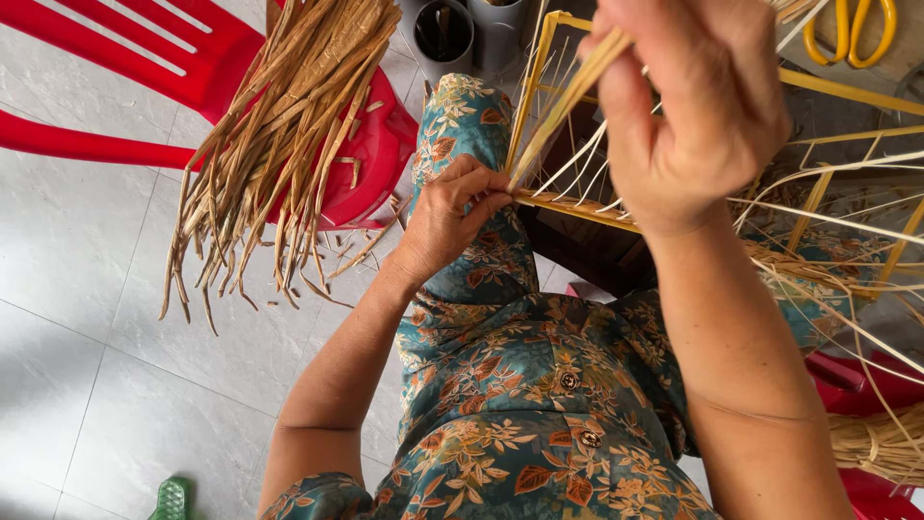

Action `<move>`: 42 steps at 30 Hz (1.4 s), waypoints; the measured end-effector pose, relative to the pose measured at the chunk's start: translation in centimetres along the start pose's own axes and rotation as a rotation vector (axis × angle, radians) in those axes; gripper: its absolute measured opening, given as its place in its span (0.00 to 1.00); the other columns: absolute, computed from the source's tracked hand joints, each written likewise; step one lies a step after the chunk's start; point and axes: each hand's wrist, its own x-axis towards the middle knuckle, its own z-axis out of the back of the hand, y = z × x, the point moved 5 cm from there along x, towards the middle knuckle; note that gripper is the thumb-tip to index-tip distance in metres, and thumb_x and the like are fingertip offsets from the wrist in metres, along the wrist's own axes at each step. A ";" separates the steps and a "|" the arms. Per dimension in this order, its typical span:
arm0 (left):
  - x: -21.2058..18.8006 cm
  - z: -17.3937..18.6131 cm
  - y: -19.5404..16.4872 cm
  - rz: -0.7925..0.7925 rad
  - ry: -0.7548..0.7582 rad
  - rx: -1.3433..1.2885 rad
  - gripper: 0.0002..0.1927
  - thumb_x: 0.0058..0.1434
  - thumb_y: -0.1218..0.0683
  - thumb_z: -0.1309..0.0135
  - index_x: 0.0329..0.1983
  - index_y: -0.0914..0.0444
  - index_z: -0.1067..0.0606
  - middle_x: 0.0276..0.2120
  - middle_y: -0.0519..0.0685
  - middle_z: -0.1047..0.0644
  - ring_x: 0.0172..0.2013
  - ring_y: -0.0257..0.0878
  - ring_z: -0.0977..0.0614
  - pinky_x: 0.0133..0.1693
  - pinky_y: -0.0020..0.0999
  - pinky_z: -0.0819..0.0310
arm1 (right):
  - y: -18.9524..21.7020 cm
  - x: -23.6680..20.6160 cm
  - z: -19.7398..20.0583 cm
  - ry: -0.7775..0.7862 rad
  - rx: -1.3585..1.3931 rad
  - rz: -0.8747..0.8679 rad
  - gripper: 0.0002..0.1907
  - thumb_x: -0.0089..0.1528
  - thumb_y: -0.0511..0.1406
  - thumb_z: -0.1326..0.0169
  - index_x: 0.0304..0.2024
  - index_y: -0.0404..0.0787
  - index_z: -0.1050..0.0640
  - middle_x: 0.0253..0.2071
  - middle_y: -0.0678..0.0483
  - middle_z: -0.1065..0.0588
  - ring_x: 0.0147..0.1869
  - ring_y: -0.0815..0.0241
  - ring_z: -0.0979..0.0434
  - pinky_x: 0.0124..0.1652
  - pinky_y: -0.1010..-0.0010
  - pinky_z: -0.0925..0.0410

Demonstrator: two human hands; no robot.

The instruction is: The person weaves thin dried palm strips around a yellow metal frame resting on their lap, tucking, pulling and tightening the strips to build up the woven side of a basket. They repeatedly take new strips from a bundle beside them and weave them into the frame.

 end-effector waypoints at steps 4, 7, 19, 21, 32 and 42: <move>-0.3 0.0 -0.6 -0.011 -0.035 -0.012 0.08 0.64 0.60 0.38 0.45 0.63 0.23 0.36 0.48 0.25 0.37 0.39 0.19 0.40 0.33 0.24 | 0.5 -2.5 -0.9 0.012 0.115 -0.177 0.06 0.69 0.28 0.43 0.48 0.35 0.20 0.41 0.49 0.24 0.39 0.61 0.23 0.37 0.70 0.29; -0.3 -0.1 -0.6 0.010 -0.027 -0.026 0.07 0.66 0.61 0.39 0.45 0.64 0.23 0.36 0.49 0.26 0.36 0.40 0.19 0.40 0.33 0.23 | -1.2 -4.9 -2.6 0.214 0.268 -0.513 0.05 0.74 0.29 0.45 0.47 0.36 0.18 0.42 0.49 0.25 0.36 0.63 0.25 0.34 0.74 0.30; -0.6 -0.8 -0.9 -0.009 -0.032 -0.019 0.10 0.64 0.63 0.41 0.48 0.65 0.25 0.39 0.49 0.28 0.38 0.40 0.16 0.42 0.33 0.18 | -7.8 -11.7 -6.3 0.445 0.334 -1.037 0.06 0.69 0.30 0.47 0.43 0.35 0.19 0.31 0.54 0.20 0.32 0.68 0.17 0.30 0.78 0.25; -0.6 -0.9 -1.0 -0.025 -0.046 0.065 0.11 0.62 0.62 0.38 0.46 0.64 0.25 0.39 0.50 0.28 0.37 0.42 0.17 0.40 0.35 0.20 | -8.0 -11.9 -6.4 0.442 0.347 -1.067 0.05 0.70 0.30 0.46 0.43 0.34 0.20 0.31 0.54 0.20 0.32 0.68 0.17 0.30 0.78 0.25; -0.3 -2.4 -1.0 -0.054 -0.119 0.371 0.16 0.57 0.61 0.36 0.46 0.60 0.29 0.39 0.52 0.31 0.43 0.50 0.23 0.41 0.44 0.26 | -8.7 -12.2 -7.0 0.412 0.317 -1.067 0.05 0.69 0.30 0.46 0.43 0.35 0.21 0.32 0.54 0.19 0.30 0.68 0.17 0.27 0.78 0.26; -0.5 -2.5 0.3 -0.003 -0.123 0.179 0.18 0.58 0.63 0.39 0.48 0.62 0.32 0.39 0.52 0.30 0.40 0.49 0.21 0.42 0.41 0.26 | -9.2 -12.6 -7.9 0.453 0.243 -1.074 0.04 0.68 0.31 0.44 0.41 0.35 0.20 0.32 0.55 0.19 0.29 0.69 0.18 0.26 0.78 0.26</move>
